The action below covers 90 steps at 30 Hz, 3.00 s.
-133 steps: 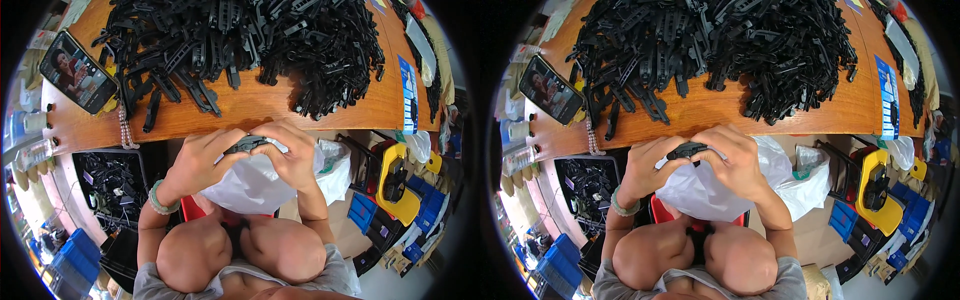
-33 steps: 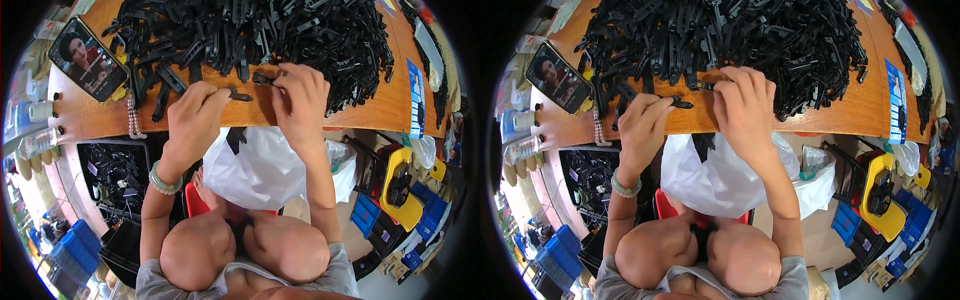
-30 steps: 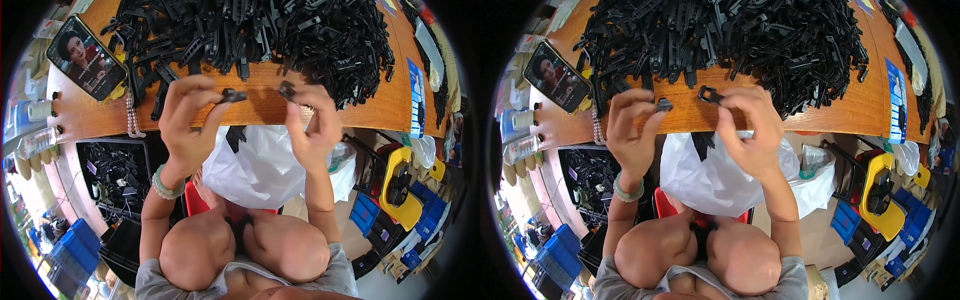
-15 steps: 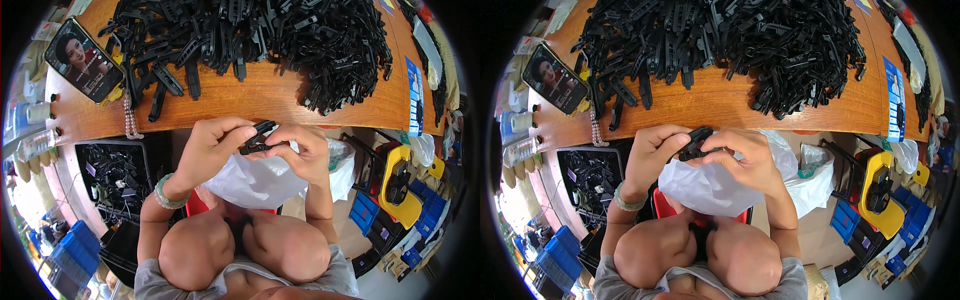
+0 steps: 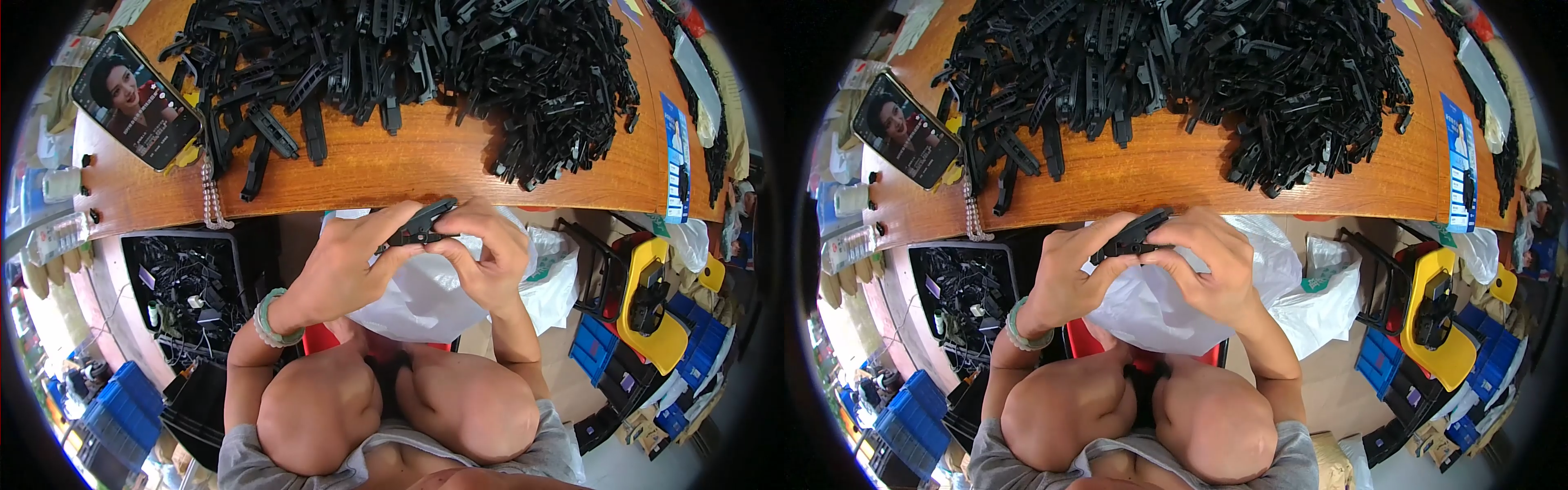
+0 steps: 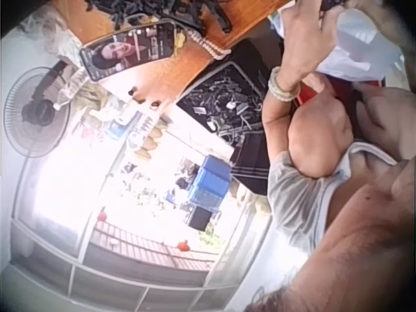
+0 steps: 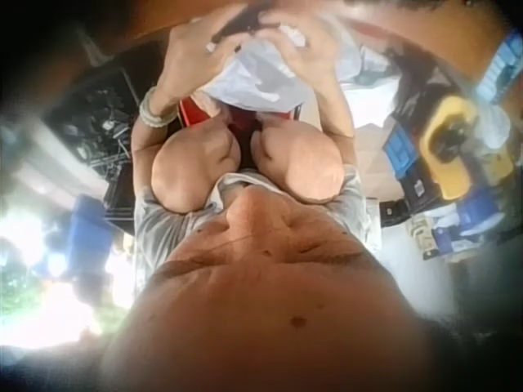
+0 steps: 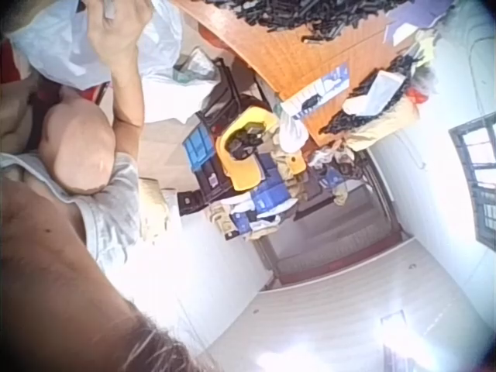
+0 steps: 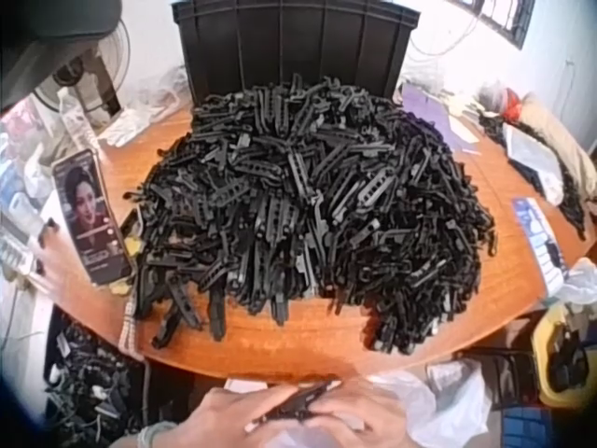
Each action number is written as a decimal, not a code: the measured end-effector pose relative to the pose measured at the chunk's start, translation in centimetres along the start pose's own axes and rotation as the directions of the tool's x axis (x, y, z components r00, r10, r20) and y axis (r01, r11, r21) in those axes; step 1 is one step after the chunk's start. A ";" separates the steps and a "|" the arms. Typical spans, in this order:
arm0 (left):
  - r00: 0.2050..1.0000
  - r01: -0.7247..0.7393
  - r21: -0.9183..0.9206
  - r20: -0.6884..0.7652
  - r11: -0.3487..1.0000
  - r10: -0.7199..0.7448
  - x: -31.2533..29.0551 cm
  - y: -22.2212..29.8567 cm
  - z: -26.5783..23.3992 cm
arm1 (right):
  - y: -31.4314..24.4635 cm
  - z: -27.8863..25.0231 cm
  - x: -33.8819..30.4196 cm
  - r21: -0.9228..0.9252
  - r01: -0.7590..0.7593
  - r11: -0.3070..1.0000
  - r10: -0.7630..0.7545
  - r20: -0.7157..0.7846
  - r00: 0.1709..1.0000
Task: The person snaps together black plastic components by hand, then places the assembled components into a white plastic bag.
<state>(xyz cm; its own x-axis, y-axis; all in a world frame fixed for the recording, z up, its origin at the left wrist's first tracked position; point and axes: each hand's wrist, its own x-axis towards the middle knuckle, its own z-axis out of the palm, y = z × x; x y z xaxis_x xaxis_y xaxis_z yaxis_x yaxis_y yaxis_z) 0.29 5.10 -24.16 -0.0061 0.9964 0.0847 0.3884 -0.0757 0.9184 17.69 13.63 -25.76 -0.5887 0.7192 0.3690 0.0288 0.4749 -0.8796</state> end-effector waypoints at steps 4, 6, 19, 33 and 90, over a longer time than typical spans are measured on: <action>1.000 -0.019 0.016 0.022 1.000 0.019 0.2 0.3 -0.4 | -1.4 -0.1 1.4 -0.195 -0.042 0.980 0.020 -0.113 0.993; 0.999 -0.021 0.067 0.049 0.998 0.017 0.3 0.5 -0.5 | -0.9 -0.6 1.0 -0.089 -0.015 0.996 0.023 0.082 0.996; 0.983 0.054 -0.036 0.176 0.998 -0.047 0.2 -0.5 -1.3 | -0.3 -1.4 1.1 -0.033 -0.160 0.987 0.163 0.163 0.973; 0.895 0.264 0.736 -0.428 0.624 0.126 2.9 -3.5 -4.1 | 3.4 1.7 10.1 -0.826 0.104 0.555 -0.206 -0.015 0.978; 0.997 -0.077 0.013 -0.031 0.997 0.077 1.1 -0.3 -2.0 | 0.0 0.7 1.9 -0.064 -0.013 0.998 0.016 0.045 0.999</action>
<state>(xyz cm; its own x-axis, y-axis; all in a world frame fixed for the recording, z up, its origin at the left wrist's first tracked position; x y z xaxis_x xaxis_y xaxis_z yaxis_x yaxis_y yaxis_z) -1.65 6.17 -23.62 -0.0049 0.9859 0.1674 0.3997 -0.1515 0.9040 16.02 14.60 -25.26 -0.6243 0.7030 0.3406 0.0885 0.4968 -0.8633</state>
